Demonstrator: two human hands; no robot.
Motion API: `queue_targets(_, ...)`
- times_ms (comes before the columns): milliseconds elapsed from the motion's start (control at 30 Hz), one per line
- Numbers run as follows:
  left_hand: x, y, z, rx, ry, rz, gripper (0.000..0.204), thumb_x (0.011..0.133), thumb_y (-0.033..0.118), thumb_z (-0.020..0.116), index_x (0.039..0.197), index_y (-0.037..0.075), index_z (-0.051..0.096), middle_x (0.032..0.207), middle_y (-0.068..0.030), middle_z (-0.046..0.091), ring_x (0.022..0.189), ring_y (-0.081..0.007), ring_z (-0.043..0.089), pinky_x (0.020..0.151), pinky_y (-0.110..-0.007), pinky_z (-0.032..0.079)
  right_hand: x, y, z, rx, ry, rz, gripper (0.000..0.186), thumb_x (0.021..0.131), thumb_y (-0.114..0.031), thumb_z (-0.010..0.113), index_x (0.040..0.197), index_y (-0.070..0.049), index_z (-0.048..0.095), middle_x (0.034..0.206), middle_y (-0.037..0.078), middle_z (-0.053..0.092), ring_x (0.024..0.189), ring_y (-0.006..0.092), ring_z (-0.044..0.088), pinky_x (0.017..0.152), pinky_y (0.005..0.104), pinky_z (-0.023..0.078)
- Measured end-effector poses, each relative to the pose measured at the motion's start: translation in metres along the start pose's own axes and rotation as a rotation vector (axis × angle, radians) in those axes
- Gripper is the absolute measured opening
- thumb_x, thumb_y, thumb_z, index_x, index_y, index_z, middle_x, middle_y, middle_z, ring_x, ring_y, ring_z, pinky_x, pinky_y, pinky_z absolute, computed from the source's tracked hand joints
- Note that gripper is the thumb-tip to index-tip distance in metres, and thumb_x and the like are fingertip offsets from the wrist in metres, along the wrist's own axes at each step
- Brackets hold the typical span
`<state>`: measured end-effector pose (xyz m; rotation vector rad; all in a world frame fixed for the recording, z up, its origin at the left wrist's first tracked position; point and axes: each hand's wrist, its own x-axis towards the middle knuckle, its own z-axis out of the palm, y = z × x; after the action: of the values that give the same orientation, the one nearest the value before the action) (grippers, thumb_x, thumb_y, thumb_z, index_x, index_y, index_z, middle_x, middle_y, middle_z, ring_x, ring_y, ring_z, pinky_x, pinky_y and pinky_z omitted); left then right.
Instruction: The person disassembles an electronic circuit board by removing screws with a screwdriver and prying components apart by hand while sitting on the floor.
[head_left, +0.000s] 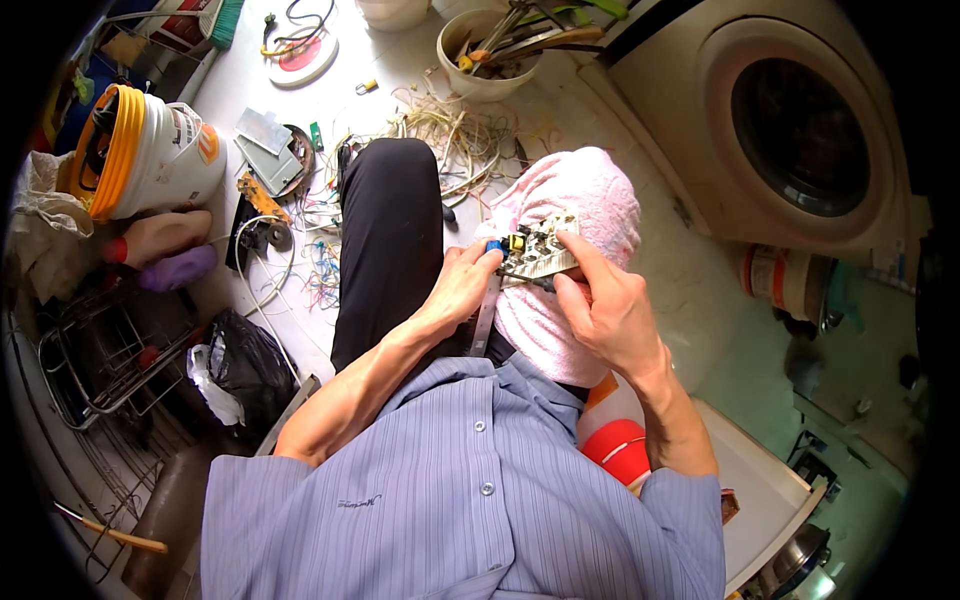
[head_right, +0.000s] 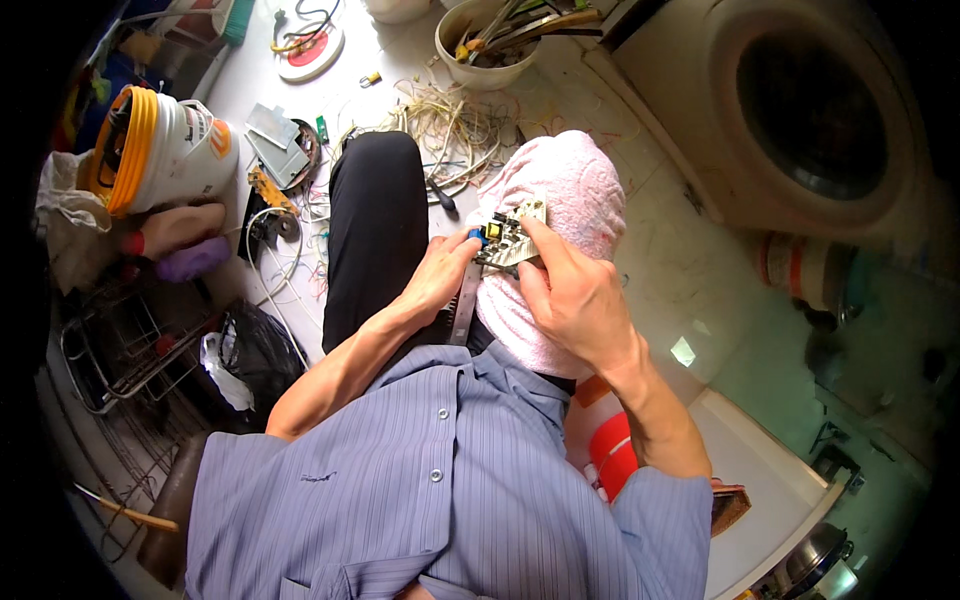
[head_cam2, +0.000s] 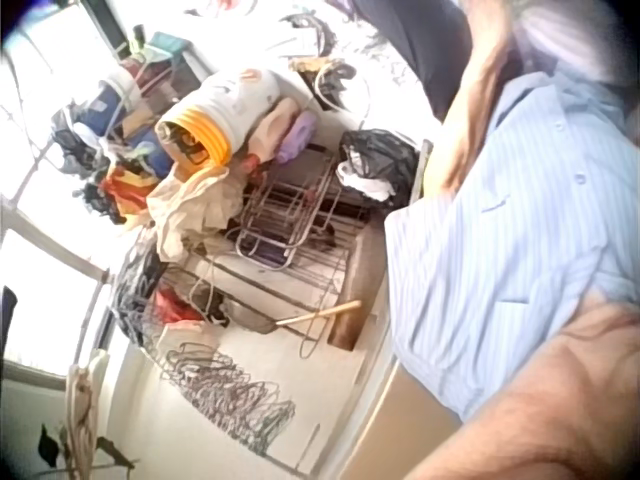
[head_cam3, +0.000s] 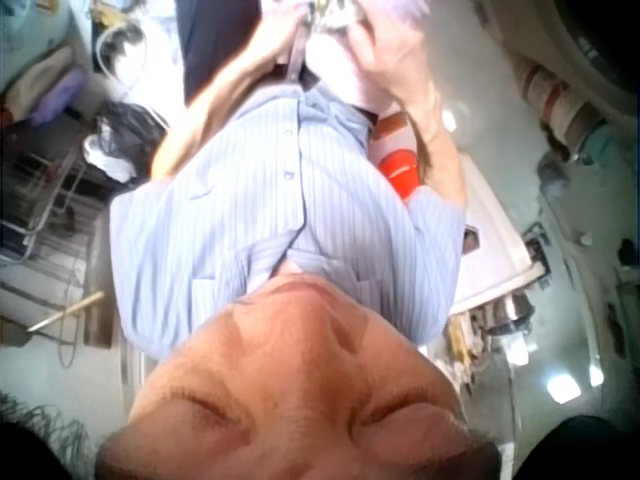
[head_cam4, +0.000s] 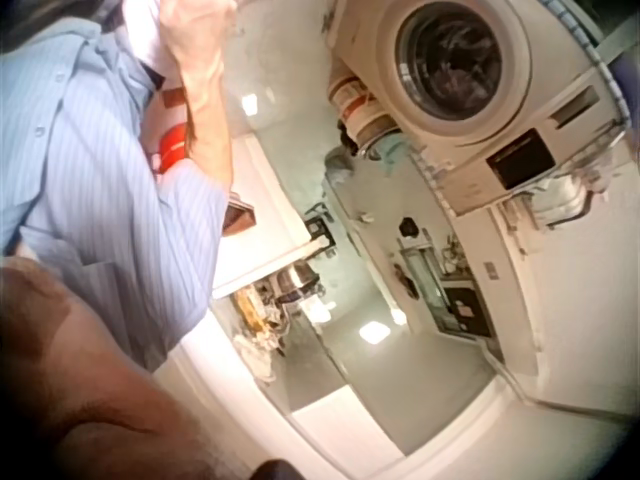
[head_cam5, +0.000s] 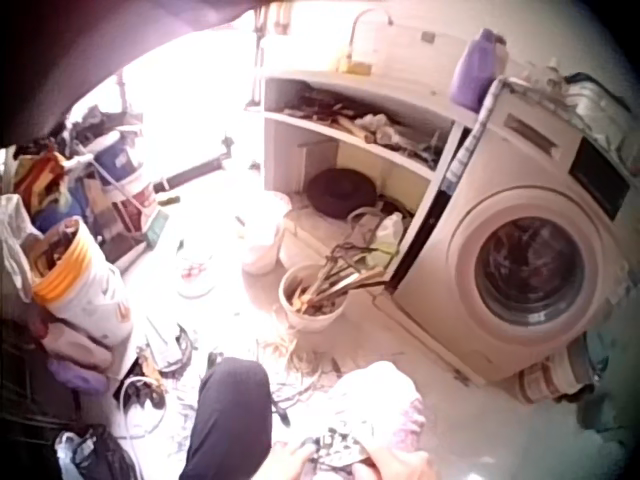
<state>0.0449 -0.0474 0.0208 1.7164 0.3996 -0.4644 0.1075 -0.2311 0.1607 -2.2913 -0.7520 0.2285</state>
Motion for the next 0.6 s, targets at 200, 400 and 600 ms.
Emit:
queue_targets(200, -0.005, -0.008, 0.014, 0.114, 0.205, 0.141, 0.041, 0.101, 0.028, 0.053, 0.131, 0.0, 0.058, 0.104, -0.0229, 0.067, 0.096, -0.0325, 0.063, 0.09, -0.041, 0.049, -0.001, -0.002, -0.001, -0.099, 0.01, -0.08, 0.044, 0.088, -0.009, 0.067, 0.13, -0.001, 0.059, 0.095, 0.02, 0.071, 0.076, 0.0354, 0.071, 0.065, 0.0421, 0.057)
queue_targets(400, -0.018, -0.003, 0.015, -0.116, 0.23, 0.102, 0.031, 0.095, 0.02, 0.063, 0.12, 0.001, 0.059, 0.095, -0.0147, 0.066, 0.084, -0.0233, 0.062, 0.076, -0.037, 0.052, 0.002, -0.009, -0.002, -0.089, -0.03, -0.074, 0.043, 0.089, -0.009, 0.066, 0.129, 0.001, 0.057, 0.098, 0.021, 0.071, 0.075, 0.0367, 0.07, 0.065, 0.0428, 0.057)
queue_targets(600, -0.027, -0.004, 0.014, -0.141, 0.207, 0.188, 0.031, 0.085, 0.019, 0.07, 0.113, 0.004, 0.064, 0.096, -0.0079, 0.058, 0.084, -0.0173, 0.055, 0.078, -0.031, 0.048, 0.003, -0.012, -0.001, -0.087, -0.039, -0.035, 0.049, 0.087, -0.007, 0.068, 0.135, -0.003, 0.056, 0.088, 0.021, 0.07, 0.073, 0.036, 0.071, 0.065, 0.0424, 0.056)
